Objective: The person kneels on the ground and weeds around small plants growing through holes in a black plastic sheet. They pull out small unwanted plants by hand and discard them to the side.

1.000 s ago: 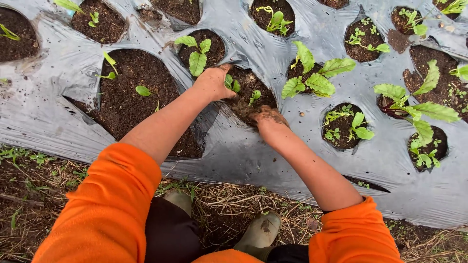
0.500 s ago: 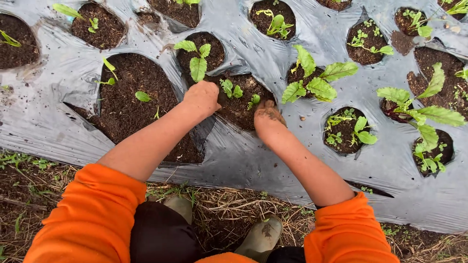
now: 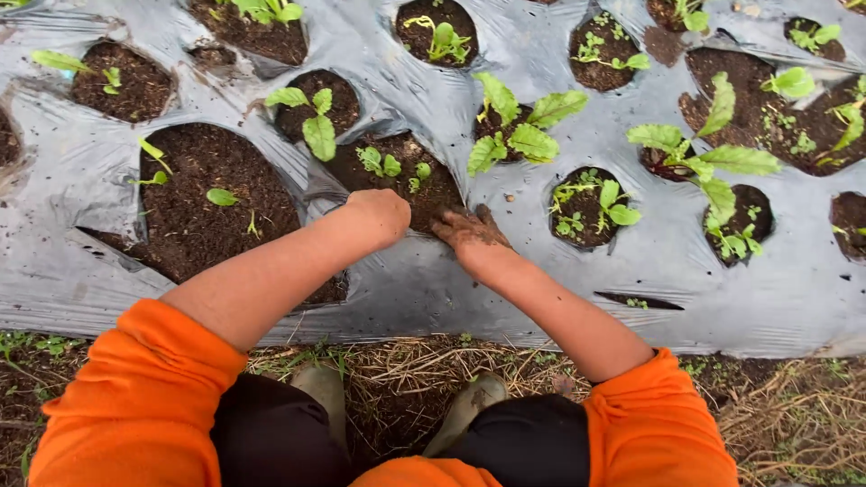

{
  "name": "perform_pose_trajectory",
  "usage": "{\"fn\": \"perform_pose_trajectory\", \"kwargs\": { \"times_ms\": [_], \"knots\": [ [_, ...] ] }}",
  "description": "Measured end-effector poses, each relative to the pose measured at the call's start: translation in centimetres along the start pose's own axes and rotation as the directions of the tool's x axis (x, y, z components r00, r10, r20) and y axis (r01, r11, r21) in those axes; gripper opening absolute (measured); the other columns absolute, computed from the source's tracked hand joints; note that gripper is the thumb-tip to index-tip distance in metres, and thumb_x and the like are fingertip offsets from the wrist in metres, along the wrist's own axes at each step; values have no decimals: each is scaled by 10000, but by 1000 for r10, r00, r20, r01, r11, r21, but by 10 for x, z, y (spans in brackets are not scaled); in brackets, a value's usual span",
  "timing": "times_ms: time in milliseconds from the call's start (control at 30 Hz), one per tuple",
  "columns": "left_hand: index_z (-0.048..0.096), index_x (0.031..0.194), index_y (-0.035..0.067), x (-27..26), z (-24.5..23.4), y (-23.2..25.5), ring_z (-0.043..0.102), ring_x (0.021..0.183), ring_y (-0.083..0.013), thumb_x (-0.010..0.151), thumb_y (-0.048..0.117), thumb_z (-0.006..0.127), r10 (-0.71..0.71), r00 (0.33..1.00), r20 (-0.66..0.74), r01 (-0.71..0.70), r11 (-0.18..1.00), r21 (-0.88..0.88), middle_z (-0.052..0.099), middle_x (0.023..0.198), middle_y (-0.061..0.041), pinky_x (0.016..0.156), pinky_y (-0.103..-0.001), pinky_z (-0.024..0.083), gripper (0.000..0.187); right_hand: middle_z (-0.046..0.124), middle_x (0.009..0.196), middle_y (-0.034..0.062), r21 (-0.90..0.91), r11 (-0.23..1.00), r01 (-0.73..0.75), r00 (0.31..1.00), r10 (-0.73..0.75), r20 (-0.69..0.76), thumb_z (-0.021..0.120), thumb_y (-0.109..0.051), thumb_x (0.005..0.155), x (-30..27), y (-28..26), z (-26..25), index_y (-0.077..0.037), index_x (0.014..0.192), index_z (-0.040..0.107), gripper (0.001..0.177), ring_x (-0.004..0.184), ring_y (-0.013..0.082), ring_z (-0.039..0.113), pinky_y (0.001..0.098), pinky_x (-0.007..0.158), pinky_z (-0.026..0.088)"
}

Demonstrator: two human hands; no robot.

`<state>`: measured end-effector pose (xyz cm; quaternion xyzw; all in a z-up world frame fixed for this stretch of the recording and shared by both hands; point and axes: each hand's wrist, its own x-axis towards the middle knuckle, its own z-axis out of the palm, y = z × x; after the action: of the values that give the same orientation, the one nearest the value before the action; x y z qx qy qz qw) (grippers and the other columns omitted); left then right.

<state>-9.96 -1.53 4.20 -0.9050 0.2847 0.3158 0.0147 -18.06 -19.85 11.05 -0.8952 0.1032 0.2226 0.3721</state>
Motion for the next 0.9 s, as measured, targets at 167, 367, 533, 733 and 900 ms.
{"fn": "perform_pose_trajectory", "kwargs": {
  "times_ms": [167, 367, 533, 733, 900],
  "knots": [
    [782, 899, -5, -23, -42, 56, 756, 782, -356, 922, 151, 693, 235, 969, -73, -242, 963, -115, 764, 824, -194, 621, -522, 625, 181, 768, 1199, 76, -309, 710, 633, 665, -703, -252, 687, -139, 916, 1, 148, -1, -93, 1193, 732, 284, 1073, 278, 730, 370, 922, 572],
    [711, 1238, 18, 6, -9, 147, 652, 1234, -330, 831, 181, 813, 444, 822, -356, -490, 870, -47, 708, 1281, -184, 1032, -445, 550, 450, 725, 1226, 78, -463, 882, -88, 836, -188, -516, 749, -292, 931, 15, 287, -61, -213, 1359, 695, 439, 1230, 311, 634, 477, 1088, 468],
    [497, 1533, 141, 49, 50, 184, 322, 1513, -361, 908, 45, 693, 311, 900, -305, -343, 938, -55, 395, 1636, -107, 1266, -535, 212, 662, 651, 1387, 126, -268, 898, -350, 904, 248, -349, 696, -469, 969, 78, 322, -58, -213, 1495, 573, 598, 1357, 329, 545, 521, 1165, 384],
    [555, 1492, 157, 66, 76, 176, 389, 1478, -360, 871, 28, 706, 296, 858, -420, -354, 933, -67, 473, 1586, -102, 1235, -545, 287, 652, 703, 1088, -7, -334, 908, -254, 878, 72, -472, 720, -419, 940, 97, 372, -64, -391, 1163, 731, 224, 1131, 297, 674, 538, 1074, 454],
    [651, 1372, 191, 69, 87, 184, 467, 1426, -322, 905, 100, 643, 288, 778, -558, -342, 940, 8, 542, 1527, -53, 1196, -528, 346, 476, 666, 968, 146, -480, 854, -201, 869, -71, -490, 696, -410, 933, 28, 281, -71, -233, 1146, 745, 281, 936, 404, 710, 510, 921, 547]
  ]
}}
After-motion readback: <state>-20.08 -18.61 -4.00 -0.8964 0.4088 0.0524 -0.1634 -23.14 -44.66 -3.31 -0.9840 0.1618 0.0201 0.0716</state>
